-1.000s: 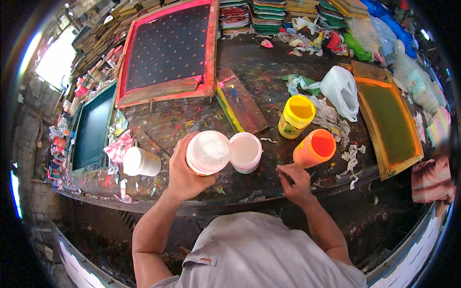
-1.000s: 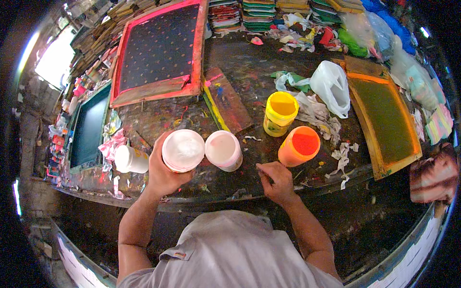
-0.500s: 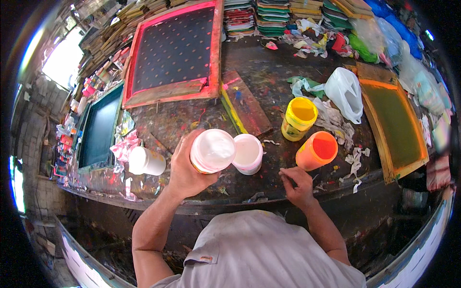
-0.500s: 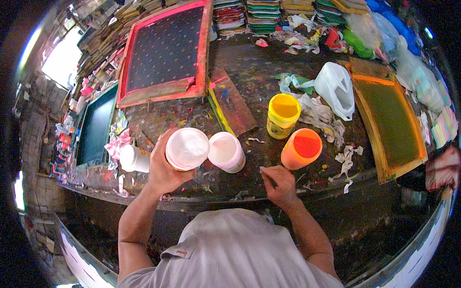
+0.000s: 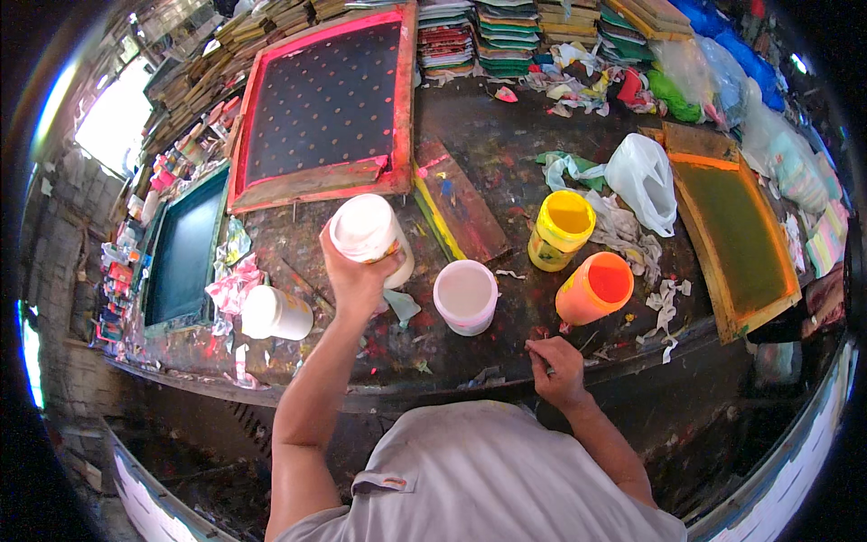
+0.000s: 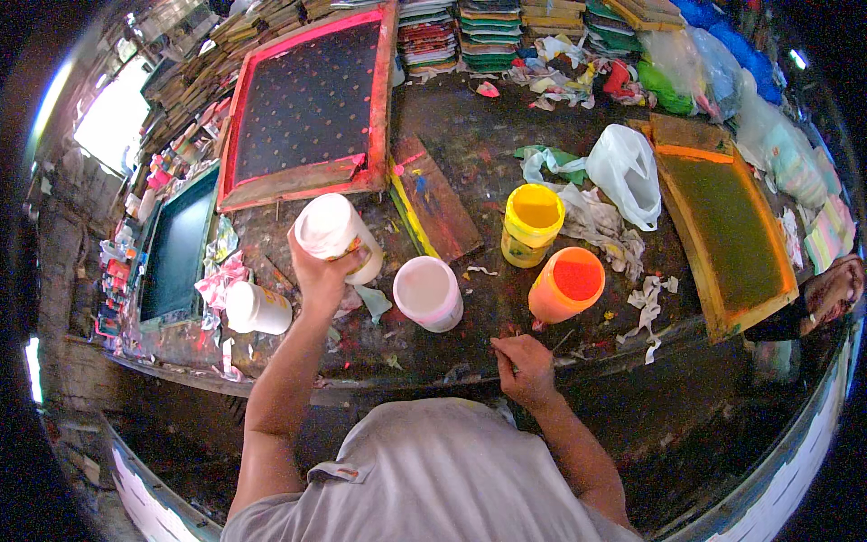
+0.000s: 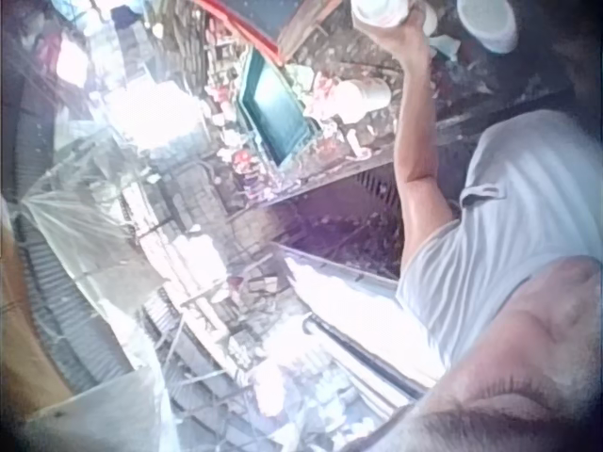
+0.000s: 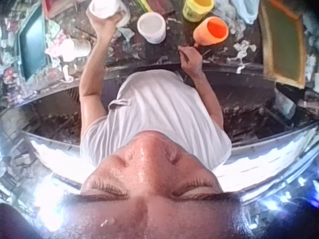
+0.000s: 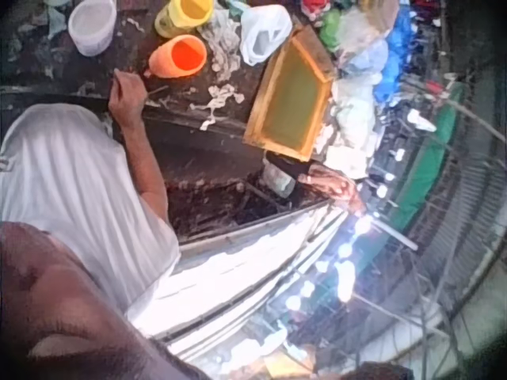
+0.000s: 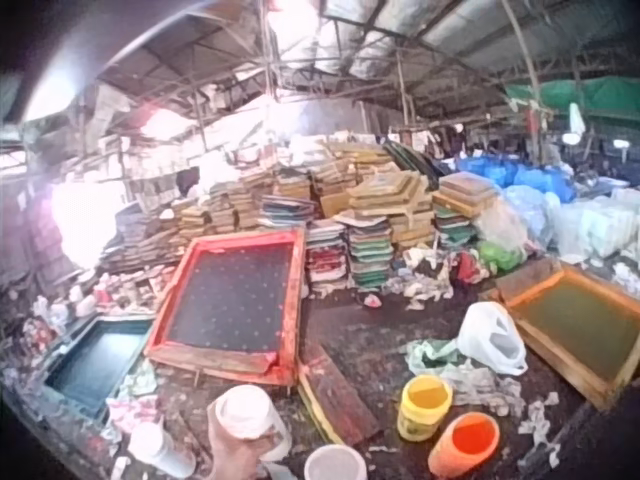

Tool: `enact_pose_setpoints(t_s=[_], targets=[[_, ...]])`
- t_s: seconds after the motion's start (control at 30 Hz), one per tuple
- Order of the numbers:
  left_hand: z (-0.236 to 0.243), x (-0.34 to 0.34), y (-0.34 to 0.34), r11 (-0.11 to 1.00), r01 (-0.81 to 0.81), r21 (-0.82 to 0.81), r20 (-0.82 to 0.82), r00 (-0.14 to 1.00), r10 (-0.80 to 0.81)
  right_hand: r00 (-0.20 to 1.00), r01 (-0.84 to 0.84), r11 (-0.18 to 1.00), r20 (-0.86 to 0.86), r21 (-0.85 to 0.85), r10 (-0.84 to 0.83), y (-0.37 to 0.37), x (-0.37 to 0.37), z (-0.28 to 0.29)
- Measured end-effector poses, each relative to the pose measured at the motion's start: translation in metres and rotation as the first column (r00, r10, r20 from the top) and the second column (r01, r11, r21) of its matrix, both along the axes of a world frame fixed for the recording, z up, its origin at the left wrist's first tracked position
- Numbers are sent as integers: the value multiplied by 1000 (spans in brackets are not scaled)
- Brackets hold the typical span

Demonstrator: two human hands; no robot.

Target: The person cleans a squeegee in a water basin, wipes it with a cloth, and then mixes white and pink paint in a container using a stick. They pour additional white paint into the mixture and continue stirring to blend the colors.

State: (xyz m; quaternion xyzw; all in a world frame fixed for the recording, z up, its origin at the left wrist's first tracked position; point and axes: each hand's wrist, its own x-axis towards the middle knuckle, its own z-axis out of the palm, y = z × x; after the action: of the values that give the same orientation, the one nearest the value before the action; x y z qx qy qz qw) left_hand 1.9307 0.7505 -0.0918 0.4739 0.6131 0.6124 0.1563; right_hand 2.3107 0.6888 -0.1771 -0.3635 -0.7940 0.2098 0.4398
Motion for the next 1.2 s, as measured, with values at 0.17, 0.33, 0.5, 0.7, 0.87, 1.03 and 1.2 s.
enact_pose_setpoints(t_s=[0.17,0.33,0.5,0.7,0.87,1.03,1.2], targets=[[-37,12,36,1000,-11,-16,-91,996,9,998,53,992,20,116,-55,4,-4,-7],[-87,5,46,999,32,38,-24,999,-31,997,54,986,46,157,-62,5,-10,-8],[-87,6,45,982,182,55,86,979,-186,993,74,976,75,207,-92,4,-12,-9],[-63,5,-29,981,7,-194,-336,939,-73,996,28,979,78,200,-44,-3,-5,-17],[-17,-44,-114,985,167,45,-605,789,-106,991,-6,982,136,187,-19,-5,-6,-13],[4,-153,-168,982,-100,160,-681,709,183,998,62,995,-17,75,-61,-27,-38,-4],[-37,-228,-181,995,-95,-10,-445,892,81,998,-67,993,2,94,67,-55,-135,23]])
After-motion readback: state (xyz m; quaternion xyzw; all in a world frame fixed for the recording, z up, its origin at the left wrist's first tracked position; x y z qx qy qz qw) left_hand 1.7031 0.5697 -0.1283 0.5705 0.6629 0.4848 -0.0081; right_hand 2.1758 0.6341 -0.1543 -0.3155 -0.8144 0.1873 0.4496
